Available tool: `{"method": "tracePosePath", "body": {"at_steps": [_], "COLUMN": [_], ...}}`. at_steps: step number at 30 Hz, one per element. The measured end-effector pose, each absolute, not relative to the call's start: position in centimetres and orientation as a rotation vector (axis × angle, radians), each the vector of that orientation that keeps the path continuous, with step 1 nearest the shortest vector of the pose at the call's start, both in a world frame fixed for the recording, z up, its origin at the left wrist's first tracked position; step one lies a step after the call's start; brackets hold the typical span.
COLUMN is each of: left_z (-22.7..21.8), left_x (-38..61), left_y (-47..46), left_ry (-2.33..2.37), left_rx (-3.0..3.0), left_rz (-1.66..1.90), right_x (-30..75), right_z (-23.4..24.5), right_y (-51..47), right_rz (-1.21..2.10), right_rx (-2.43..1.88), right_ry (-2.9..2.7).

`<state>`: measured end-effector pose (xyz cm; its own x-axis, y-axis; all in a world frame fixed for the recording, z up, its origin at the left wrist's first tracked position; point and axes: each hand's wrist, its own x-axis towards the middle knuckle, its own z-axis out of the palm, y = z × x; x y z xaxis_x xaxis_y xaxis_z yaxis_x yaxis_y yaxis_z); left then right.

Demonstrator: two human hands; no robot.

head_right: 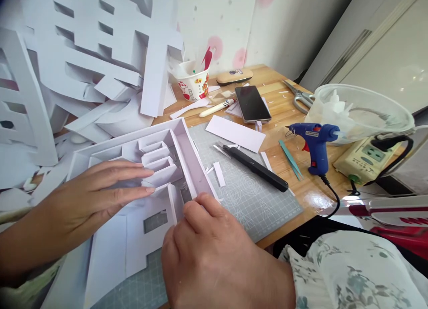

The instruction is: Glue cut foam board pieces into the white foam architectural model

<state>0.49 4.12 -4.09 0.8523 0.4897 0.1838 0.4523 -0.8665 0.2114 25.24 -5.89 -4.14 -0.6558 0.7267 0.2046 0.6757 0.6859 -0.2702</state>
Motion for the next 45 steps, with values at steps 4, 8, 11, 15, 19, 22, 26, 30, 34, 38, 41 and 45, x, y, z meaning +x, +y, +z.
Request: {"method": "tracePosePath", "body": {"at_steps": [4, 8, 11, 15, 19, 22, 26, 30, 34, 38, 41, 45], "left_z": [-4.0, -4.0, -4.0, -4.1, -4.0, -4.0, -4.2, -4.2, -4.1, -4.1, -4.2, -4.2], "left_x": [0.4, 0.6, 0.9, 1.1, 1.2, 1.2, 1.3, 1.4, 1.4, 1.5, 1.5, 1.5], "left_y": [4.0, 4.1, 4.1, 4.1, 4.0, 4.1, 4.1, 4.0, 3.9, 3.9, 3.9, 3.9], "left_ry": [0.752, 0.769, 0.753, 0.753, 0.746, 0.743, 0.747, 0.780, 0.769, 0.751, 0.758, 0.744], "left_rx": [2.864, 2.860, 2.842, 2.831, 2.811, 2.767, 2.740, 2.740, 2.766, 2.774, 2.781, 2.795], "left_rz": [0.305, 0.307, 0.348, 0.399, 0.404, 0.402, 0.435, 0.419, 0.422, 0.439, 0.442, 0.448], "right_x": [25.2, 25.0, 24.9, 25.2, 25.6, 25.8, 25.8, 25.6, 25.1, 24.8, 24.6, 24.5], "right_z": [-4.2, -4.2, -4.1, -4.2, -4.4, -4.1, -3.7, -3.7, -3.6, -3.4, -3.3, -3.2], "right_y": [-5.9, -5.7, -5.6, -5.6, -5.6, -5.3, -4.4, -3.7, -3.4, -3.3, -3.1, -2.9], "right_rz": [0.288, 0.275, 0.275, 0.278, 0.203, 0.161, 0.112, 0.142, 0.161, 0.161, 0.193, 0.230], "right_rx": [-1.121, -1.137, -1.143, -1.101, -1.081, -1.109, -1.193, -1.234, -1.234, -1.226, -1.234, -1.235], "right_ry": [-2.622, -2.608, -2.591, -2.583, -2.476, -2.429, -2.450, -2.486, -2.536, -2.593, -2.669, -2.707]}}
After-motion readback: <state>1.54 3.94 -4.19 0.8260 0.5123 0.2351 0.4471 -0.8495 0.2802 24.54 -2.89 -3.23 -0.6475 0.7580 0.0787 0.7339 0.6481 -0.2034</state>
